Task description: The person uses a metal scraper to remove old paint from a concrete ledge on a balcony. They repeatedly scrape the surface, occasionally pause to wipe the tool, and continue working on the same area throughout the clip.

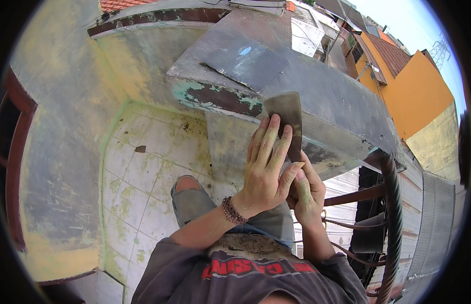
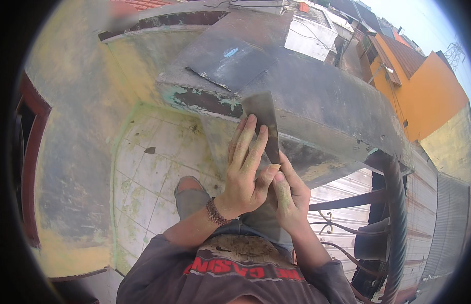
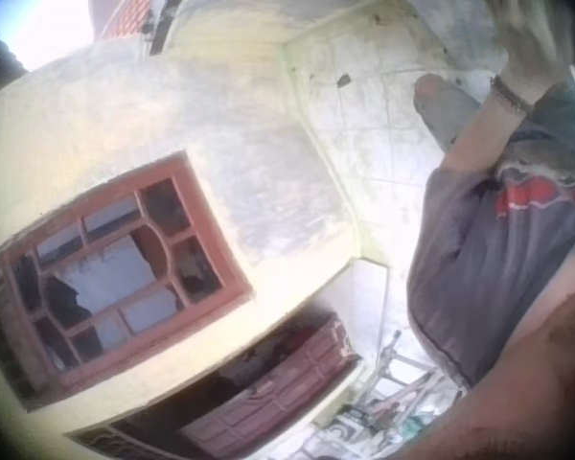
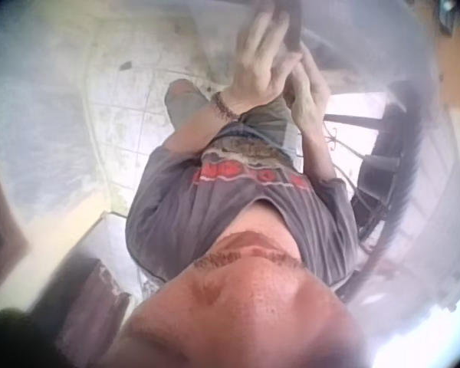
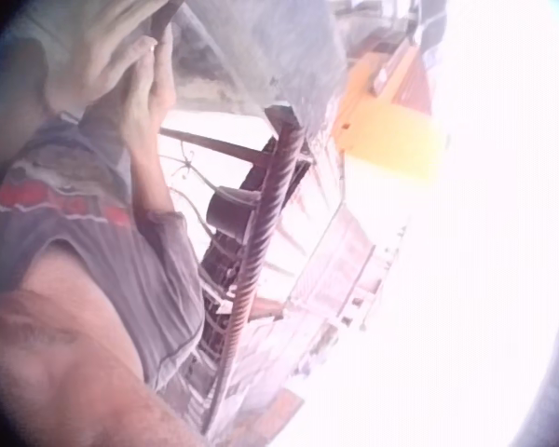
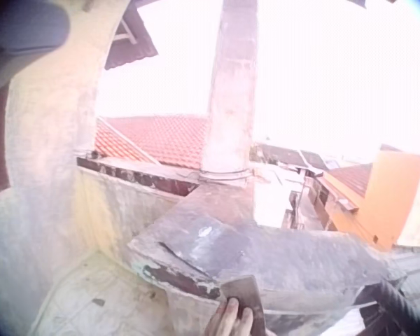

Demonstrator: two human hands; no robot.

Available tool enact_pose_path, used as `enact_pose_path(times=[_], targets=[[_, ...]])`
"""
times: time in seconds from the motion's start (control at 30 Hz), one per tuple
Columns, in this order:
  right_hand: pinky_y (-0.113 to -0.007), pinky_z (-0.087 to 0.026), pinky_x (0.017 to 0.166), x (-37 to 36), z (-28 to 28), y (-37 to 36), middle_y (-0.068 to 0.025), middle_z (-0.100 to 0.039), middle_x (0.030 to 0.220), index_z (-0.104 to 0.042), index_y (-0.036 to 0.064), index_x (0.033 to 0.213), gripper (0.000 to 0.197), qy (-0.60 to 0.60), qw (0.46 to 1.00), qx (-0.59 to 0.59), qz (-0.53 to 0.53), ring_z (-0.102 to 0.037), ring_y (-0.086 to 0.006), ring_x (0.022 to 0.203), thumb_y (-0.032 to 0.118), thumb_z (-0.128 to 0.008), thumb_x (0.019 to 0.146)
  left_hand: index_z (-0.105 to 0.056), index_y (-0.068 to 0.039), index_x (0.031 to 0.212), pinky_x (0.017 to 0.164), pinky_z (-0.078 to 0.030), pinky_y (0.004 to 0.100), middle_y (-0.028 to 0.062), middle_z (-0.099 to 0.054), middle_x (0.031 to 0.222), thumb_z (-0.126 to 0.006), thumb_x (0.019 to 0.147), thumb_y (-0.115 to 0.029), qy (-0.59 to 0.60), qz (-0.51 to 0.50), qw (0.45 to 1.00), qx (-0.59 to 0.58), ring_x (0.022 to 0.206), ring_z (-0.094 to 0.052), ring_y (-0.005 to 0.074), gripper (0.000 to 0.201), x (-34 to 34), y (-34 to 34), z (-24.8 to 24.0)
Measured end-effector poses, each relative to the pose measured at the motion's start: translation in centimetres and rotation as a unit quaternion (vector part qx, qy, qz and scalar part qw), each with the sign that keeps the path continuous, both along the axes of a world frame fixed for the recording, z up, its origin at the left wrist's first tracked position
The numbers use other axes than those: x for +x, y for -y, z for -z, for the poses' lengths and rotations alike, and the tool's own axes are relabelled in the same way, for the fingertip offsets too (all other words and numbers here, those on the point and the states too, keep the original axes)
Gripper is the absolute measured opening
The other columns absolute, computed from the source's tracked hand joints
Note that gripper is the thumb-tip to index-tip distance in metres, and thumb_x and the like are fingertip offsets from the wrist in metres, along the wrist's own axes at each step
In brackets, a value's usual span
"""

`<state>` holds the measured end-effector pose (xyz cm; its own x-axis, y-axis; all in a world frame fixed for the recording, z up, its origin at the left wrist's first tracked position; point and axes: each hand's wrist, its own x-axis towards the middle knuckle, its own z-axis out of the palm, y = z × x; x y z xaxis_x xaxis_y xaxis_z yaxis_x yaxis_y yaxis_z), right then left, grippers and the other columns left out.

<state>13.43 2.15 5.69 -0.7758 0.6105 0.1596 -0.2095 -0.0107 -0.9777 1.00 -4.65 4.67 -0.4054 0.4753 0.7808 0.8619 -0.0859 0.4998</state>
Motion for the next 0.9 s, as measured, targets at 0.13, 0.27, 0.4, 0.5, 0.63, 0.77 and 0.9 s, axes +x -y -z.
enact_pose_path(times=[0.13,0.27,0.4,0.5,0.63,0.77,0.9], targets=[[-0.016,-0.039,0.059,0.5,0.9,0.6,0.0012,-0.06,0.094,-0.039,-0.0002,0.142,0.043,0.019,0.999,0.032,0.022,-0.049,-0.0009,0.071,0.014,-0.042,0.102,-0.044,0.008,0.135,0.11,-0.026,0.0498,0.0282,-0.033,0.146,-0.05,0.095,-0.033,-0.009,0.024,1.0,-0.016,0.137,-0.029,0.0445,0.057,0.2,0.3,0.5],[-0.017,-0.042,0.063,-1.0,0.5,1.2,-0.0005,-0.059,0.097,-0.037,-0.0007,0.143,0.043,-0.001,1.0,0.002,0.021,-0.05,-0.0018,0.073,0.014,-0.041,0.102,-0.045,0.008,0.134,0.11,-0.026,0.051,0.0292,-0.034,0.145,-0.048,0.097,-0.034,-0.015,0.02,1.0,-0.004,0.137,-0.03,0.0436,0.057,-0.4,0.2,0.0],[-0.02,-0.044,0.078,-0.5,0.9,1.6,-0.0019,-0.058,0.099,-0.034,-0.0025,0.143,0.044,0.003,1.0,-0.006,0.015,-0.053,-0.0053,0.086,0.013,-0.04,0.103,-0.047,0.009,0.132,0.11,-0.026,0.0513,0.0296,-0.036,0.143,-0.05,0.095,-0.032,-0.033,0.015,0.999,-0.036,0.136,-0.033,0.0433,0.055,0.0,0.9,0.0],[-0.018,-0.038,0.066,-0.8,2.8,1.8,0.0002,-0.056,0.092,-0.033,-0.0027,0.144,0.045,-0.01,0.999,0.015,0.044,-0.047,-0.0035,0.075,0.015,-0.039,0.102,-0.047,0.009,0.132,0.11,-0.026,0.0516,0.0297,-0.038,0.142,-0.05,0.095,-0.031,-0.042,0.011,0.999,-0.028,0.135,-0.034,0.0435,0.054,-0.2,0.6,0.2],[-0.017,-0.032,0.055,-1.4,3.0,2.1,0.0019,-0.052,0.085,-0.032,-0.0028,0.144,0.047,-0.026,0.999,0.002,0.027,-0.041,-0.0013,0.063,0.017,-0.039,0.102,-0.047,0.01,0.131,0.111,-0.026,0.0523,0.0303,-0.039,0.141,-0.05,0.095,-0.031,-0.055,0.0,0.997,-0.045,0.135,-0.035,0.0434,0.055,-0.5,1.2,-0.1],[-0.019,-0.043,0.079,-1.8,3.1,1.8,-0.0029,-0.057,0.104,-0.031,-0.0062,0.143,0.045,-0.048,0.998,-0.029,0.01,-0.052,-0.0056,0.089,0.012,-0.039,0.103,-0.047,0.01,0.131,0.111,-0.025,0.0526,0.0305,-0.038,0.142,-0.05,0.095,-0.033,-0.071,0.001,0.996,-0.048,0.135,-0.034,0.0439,0.056,-0.8,1.0,0.0],[-0.017,-0.042,0.064,-1.4,3.0,1.1,-0.0014,-0.057,0.096,-0.032,-0.0032,0.144,0.046,-0.039,0.997,-0.058,-0.015,-0.051,-0.0034,0.076,0.017,-0.04,0.103,-0.044,0.01,0.133,0.112,-0.023,0.0528,0.0307,-0.036,0.143,-0.05,0.096,-0.032,-0.087,-0.008,0.994,-0.069,0.136,-0.032,0.044,0.057,-0.8,1.3,-0.5]])
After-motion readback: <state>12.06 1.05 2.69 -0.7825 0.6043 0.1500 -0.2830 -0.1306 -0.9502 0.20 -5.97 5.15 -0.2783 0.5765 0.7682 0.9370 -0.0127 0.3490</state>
